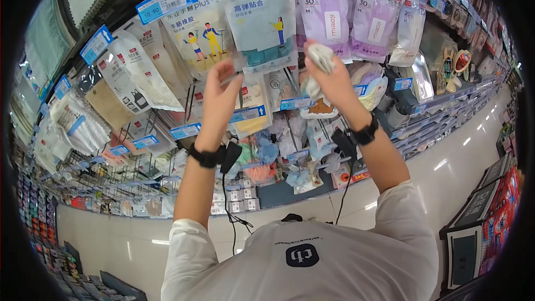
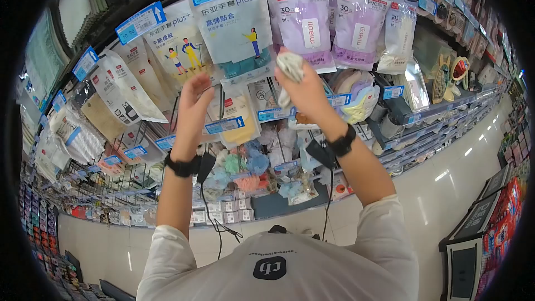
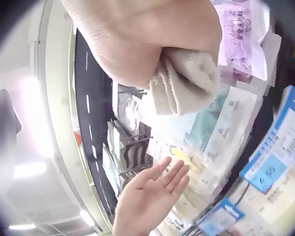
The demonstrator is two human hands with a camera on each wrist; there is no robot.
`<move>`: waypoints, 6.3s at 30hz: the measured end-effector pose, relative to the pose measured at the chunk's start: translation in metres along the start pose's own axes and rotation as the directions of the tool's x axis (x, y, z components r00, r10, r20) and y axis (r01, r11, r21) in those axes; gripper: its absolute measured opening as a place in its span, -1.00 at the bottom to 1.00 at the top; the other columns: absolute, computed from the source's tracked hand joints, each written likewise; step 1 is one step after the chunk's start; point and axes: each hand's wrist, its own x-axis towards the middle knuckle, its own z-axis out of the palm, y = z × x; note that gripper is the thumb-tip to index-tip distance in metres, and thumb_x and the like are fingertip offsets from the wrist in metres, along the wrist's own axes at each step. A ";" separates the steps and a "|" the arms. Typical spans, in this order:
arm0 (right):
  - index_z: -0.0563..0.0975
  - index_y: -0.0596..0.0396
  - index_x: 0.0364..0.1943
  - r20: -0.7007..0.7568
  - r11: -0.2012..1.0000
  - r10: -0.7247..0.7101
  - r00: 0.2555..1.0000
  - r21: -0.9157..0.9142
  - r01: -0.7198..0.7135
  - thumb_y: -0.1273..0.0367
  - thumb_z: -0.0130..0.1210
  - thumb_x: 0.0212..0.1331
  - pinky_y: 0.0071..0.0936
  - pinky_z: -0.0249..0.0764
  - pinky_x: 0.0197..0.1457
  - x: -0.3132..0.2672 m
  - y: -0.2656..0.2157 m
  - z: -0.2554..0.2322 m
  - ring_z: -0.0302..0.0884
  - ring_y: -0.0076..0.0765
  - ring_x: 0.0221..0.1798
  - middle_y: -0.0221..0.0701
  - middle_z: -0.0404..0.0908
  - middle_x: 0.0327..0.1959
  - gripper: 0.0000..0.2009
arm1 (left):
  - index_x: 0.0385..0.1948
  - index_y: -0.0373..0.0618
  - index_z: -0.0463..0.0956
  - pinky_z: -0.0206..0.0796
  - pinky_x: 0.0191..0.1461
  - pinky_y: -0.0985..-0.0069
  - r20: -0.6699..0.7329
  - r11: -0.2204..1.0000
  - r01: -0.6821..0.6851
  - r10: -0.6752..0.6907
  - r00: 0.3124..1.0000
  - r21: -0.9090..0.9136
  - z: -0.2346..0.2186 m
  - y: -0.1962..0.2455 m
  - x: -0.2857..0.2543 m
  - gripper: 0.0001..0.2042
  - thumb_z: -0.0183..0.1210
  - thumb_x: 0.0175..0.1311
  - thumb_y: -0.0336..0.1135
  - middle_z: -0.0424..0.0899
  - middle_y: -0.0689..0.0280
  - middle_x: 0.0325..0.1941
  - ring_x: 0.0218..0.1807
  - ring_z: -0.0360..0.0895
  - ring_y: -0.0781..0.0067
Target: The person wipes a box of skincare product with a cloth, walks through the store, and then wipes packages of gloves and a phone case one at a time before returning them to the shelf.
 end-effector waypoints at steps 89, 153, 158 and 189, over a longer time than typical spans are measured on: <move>0.61 -0.14 0.07 0.580 0.573 -0.417 0.700 -0.430 0.698 0.50 0.16 0.00 0.08 0.05 0.46 -0.143 0.033 -0.022 0.17 0.09 0.44 -0.03 0.24 0.38 -0.55 | 0.36 -0.16 0.08 0.20 0.39 0.22 0.057 0.723 0.355 -0.402 0.914 -0.593 0.119 -0.008 -0.135 -0.30 -0.34 0.43 0.26 0.30 0.18 0.38 0.36 0.31 0.23; 0.48 0.18 0.16 0.057 0.727 -0.403 0.913 -0.586 0.357 0.52 0.08 0.16 -0.05 0.00 0.46 -0.155 0.032 0.038 0.27 0.04 0.38 -0.19 0.49 0.23 -0.58 | 0.35 -0.21 0.01 0.60 -0.06 0.03 0.275 0.575 0.517 -0.458 0.846 -0.634 0.041 -0.006 -0.144 -0.41 -0.30 0.51 0.07 0.39 -0.02 0.26 0.13 0.54 -0.11; 0.41 0.24 0.20 -0.004 0.937 -0.220 0.976 -0.280 0.210 0.44 0.01 0.30 -0.26 0.14 0.41 -0.155 0.023 0.062 0.32 -0.13 0.35 -0.13 0.41 0.28 -0.62 | 0.40 -0.22 -0.08 0.32 0.23 0.21 0.217 0.745 0.452 -0.397 0.892 -0.491 0.032 -0.020 -0.163 -0.41 -0.19 0.52 -0.02 0.33 0.08 0.31 0.29 0.37 0.10; 0.35 0.17 0.11 0.065 0.884 -0.268 0.961 -0.379 0.273 0.55 0.04 0.16 -0.31 0.33 0.25 -0.149 0.012 0.089 0.37 -0.25 0.20 -0.15 0.43 0.09 -0.61 | 0.40 -0.22 -0.05 0.06 0.42 0.41 0.193 0.883 0.360 -0.313 0.930 -0.301 -0.005 -0.046 -0.173 -0.31 0.10 0.25 -0.58 0.22 0.11 0.39 0.39 0.19 0.35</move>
